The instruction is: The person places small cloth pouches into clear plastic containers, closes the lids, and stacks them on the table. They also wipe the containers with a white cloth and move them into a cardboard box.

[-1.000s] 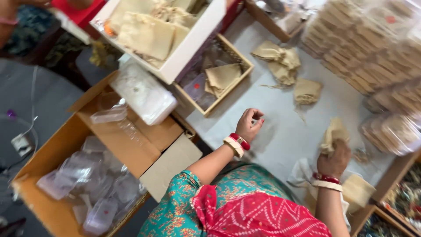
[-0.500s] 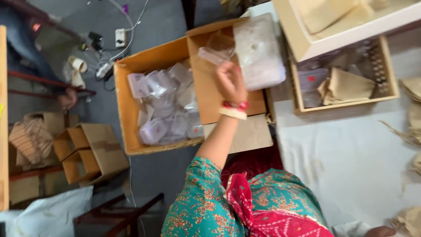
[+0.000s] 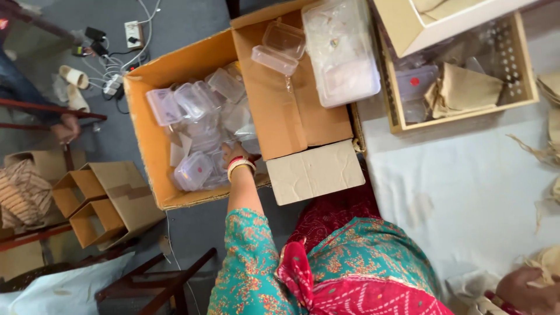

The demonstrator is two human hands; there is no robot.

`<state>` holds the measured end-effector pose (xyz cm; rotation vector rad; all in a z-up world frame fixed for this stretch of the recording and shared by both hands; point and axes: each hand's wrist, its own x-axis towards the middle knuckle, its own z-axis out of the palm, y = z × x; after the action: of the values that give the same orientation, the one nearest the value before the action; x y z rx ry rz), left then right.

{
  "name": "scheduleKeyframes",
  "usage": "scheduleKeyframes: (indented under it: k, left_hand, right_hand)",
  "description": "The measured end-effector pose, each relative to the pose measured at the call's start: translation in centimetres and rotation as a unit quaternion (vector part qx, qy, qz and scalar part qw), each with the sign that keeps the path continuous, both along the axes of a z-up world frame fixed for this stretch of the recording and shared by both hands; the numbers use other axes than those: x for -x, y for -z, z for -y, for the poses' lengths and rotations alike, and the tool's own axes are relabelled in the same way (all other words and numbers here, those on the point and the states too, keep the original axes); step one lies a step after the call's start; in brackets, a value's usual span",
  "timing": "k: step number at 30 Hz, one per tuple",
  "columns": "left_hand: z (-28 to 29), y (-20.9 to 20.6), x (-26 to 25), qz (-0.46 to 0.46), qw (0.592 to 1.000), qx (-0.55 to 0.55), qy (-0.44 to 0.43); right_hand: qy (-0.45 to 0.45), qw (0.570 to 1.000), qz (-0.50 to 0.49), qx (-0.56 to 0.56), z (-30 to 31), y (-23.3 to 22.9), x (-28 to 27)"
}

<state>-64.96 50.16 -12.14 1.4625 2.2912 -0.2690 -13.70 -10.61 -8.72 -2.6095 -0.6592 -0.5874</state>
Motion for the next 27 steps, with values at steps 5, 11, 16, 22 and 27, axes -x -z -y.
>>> scheduleKeyframes:
  k: [5, 11, 16, 22, 27]
  left_hand:
    - [-2.7, -3.6, -4.2, 0.053, 0.949, -0.305, -0.062]
    - [-8.3, -18.2, -13.5, 0.234, 0.781, -0.458, 0.356]
    - [-11.4, -14.4, -16.5, -0.028, 0.795, -0.427, 0.430]
    - [-0.9, -24.4, -21.8, 0.198, 0.645, -0.657, 0.335]
    - [9.1, -22.4, -31.4, 0.413, 0.457, -0.549, 0.565]
  right_hand:
    - [0.064, 0.997, 0.043, -0.022, -6.8, -9.8, 7.3]
    - [-0.041, 0.996, 0.074, -0.002, -4.8, -11.5, 8.1]
    - [0.010, 0.998, 0.051, 0.030, -1.7, -8.3, 6.9]
    - [0.068, 0.995, -0.063, -0.030, 0.7, -8.4, 11.5]
    - [0.039, 0.994, -0.095, 0.043, 0.6, -10.6, 14.3]
